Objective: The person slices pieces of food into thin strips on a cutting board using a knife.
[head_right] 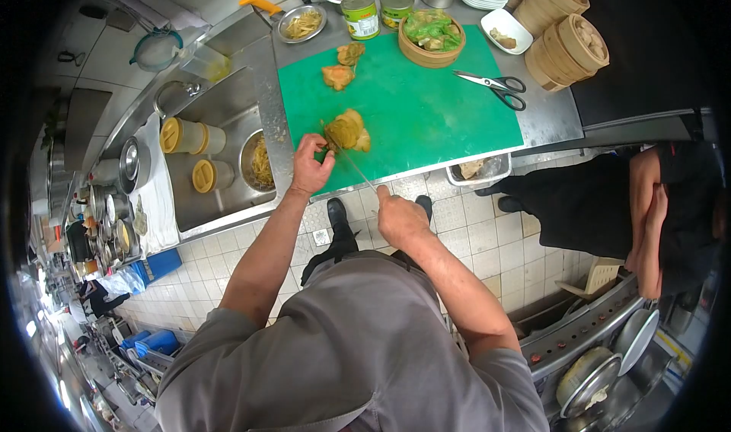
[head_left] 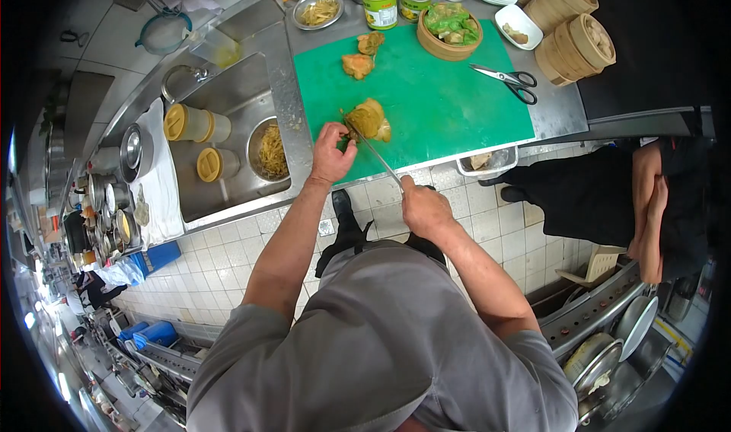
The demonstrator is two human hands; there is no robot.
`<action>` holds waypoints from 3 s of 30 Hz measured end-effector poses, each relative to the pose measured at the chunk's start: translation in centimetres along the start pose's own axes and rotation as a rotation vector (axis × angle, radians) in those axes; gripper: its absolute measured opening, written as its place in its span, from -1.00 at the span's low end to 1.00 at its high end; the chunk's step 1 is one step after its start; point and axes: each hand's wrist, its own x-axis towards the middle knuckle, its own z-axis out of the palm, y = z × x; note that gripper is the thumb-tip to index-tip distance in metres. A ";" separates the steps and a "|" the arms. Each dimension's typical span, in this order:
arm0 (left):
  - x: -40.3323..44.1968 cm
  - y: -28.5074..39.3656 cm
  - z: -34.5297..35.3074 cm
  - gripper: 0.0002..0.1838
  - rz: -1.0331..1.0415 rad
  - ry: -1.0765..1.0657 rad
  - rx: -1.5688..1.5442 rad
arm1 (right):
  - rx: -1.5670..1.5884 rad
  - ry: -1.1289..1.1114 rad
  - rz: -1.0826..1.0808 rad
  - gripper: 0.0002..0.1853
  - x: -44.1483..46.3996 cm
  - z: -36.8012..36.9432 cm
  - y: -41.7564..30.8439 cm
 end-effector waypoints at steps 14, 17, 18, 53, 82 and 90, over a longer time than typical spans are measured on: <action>-0.5 -0.2 0.4 -0.72 -0.083 0.101 -0.084 | -0.044 0.055 -0.013 -0.73 2.2 2.7 0.7; -0.2 0.4 0.0 -0.74 -0.052 0.068 -0.078 | -0.023 0.016 -0.014 -0.72 2.2 2.4 0.8; -0.2 0.2 -0.1 -0.75 -0.036 0.043 -0.040 | -0.025 0.017 -0.015 -0.72 2.2 2.4 0.9; -0.6 -0.8 0.2 -0.76 0.047 0.023 0.027 | -0.124 -0.063 0.051 -0.69 -2.4 0.4 -1.0; -0.7 -0.4 0.4 -0.78 -0.018 0.006 0.036 | 0.025 -0.006 -0.014 -0.74 0.5 0.9 0.2; -0.7 -0.7 0.4 -0.74 -0.004 0.036 0.065 | 0.034 0.039 -0.061 -0.76 -1.5 -0.3 1.1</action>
